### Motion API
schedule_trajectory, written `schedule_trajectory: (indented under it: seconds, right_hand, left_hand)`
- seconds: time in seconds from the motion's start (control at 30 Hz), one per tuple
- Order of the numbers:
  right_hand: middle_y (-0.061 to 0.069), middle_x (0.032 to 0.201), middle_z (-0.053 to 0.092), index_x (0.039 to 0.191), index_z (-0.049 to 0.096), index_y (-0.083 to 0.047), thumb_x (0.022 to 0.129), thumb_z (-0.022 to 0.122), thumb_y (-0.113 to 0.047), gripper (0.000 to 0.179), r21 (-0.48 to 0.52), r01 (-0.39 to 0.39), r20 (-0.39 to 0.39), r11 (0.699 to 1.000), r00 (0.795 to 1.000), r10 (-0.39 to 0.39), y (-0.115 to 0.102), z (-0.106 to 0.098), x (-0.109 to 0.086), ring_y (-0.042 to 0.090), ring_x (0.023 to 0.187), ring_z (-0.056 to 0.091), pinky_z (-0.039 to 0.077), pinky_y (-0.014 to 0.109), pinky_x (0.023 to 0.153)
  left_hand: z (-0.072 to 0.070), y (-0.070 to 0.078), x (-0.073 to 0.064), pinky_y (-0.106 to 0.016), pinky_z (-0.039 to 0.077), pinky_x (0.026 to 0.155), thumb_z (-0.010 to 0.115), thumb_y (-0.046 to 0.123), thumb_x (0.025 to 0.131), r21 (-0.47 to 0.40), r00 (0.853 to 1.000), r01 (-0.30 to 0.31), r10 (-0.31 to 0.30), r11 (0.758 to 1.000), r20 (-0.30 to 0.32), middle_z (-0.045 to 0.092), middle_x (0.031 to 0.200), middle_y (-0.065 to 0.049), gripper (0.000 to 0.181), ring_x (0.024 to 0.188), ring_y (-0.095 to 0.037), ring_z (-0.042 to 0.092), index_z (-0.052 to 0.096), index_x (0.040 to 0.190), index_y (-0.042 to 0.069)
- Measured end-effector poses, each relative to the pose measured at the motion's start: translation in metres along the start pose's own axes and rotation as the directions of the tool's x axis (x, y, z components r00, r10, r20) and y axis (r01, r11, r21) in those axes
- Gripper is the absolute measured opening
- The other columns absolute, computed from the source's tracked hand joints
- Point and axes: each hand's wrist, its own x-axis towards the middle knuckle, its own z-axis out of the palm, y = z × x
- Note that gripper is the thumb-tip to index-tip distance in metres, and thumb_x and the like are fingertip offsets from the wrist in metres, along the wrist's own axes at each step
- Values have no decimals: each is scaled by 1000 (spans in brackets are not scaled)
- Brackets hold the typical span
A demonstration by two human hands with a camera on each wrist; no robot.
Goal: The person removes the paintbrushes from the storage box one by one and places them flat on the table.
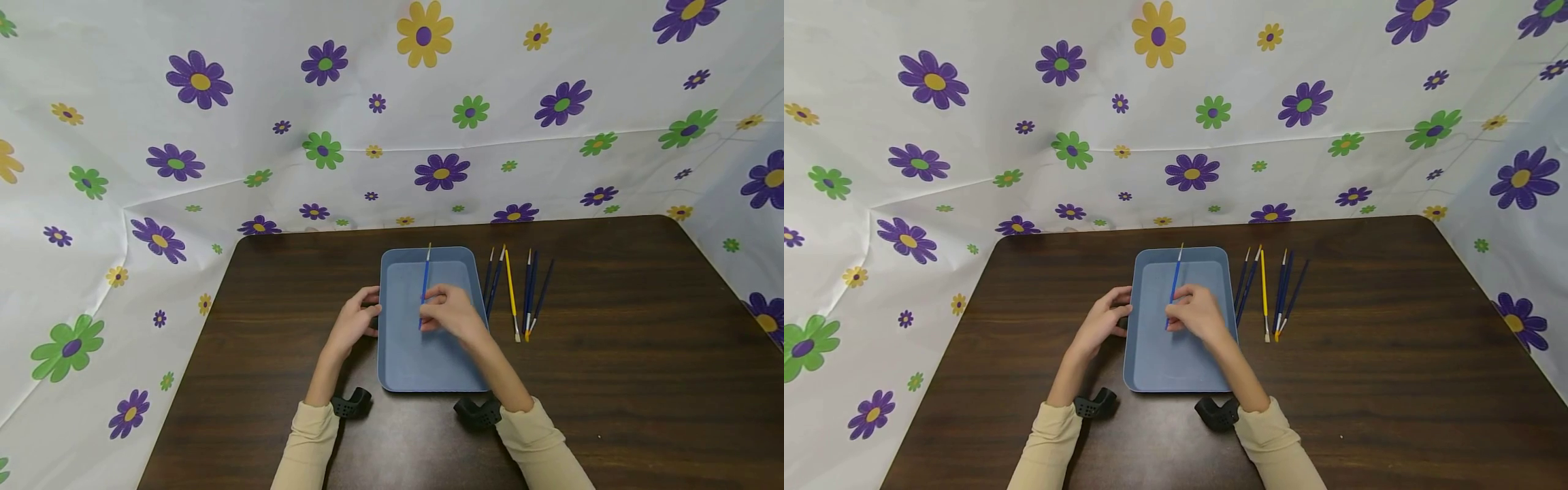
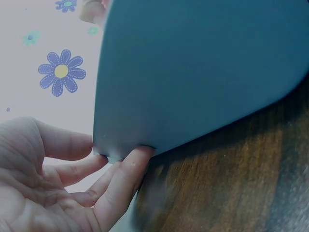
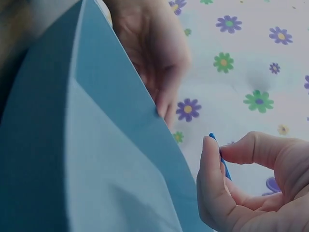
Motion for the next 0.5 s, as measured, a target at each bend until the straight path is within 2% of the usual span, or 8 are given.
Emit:
schedule_trajectory:
  seconds: [0.2, 0.5]
  right_hand:
    - [11, 79, 67, 120, 55, 20, 85, 61, 6, 38, -29, 12, -17, 999, 1000, -13, -1, -15, 0, 13, 58, 67, 62, 35, 64]
    - [14, 84, 71, 127, 54, 22, 88, 63, 5, 43, -90, 24, -47, 996, 999, -28, -3, -44, -1, 13, 61, 70, 62, 35, 66]
  left_hand:
    - [0, 0, 0, -36, 59, 63, 54, 6, 102, 0, 1000, 0, 0, 1000, -1, 55, 136, -25, 47, 113, -37, 61, 52, 148, 0]
    - [0, -1, 1, -36, 59, 62, 54, 6, 102, 2, 1000, -2, 2, 1000, 1, 55, 136, -25, 47, 114, -37, 60, 52, 148, 0]
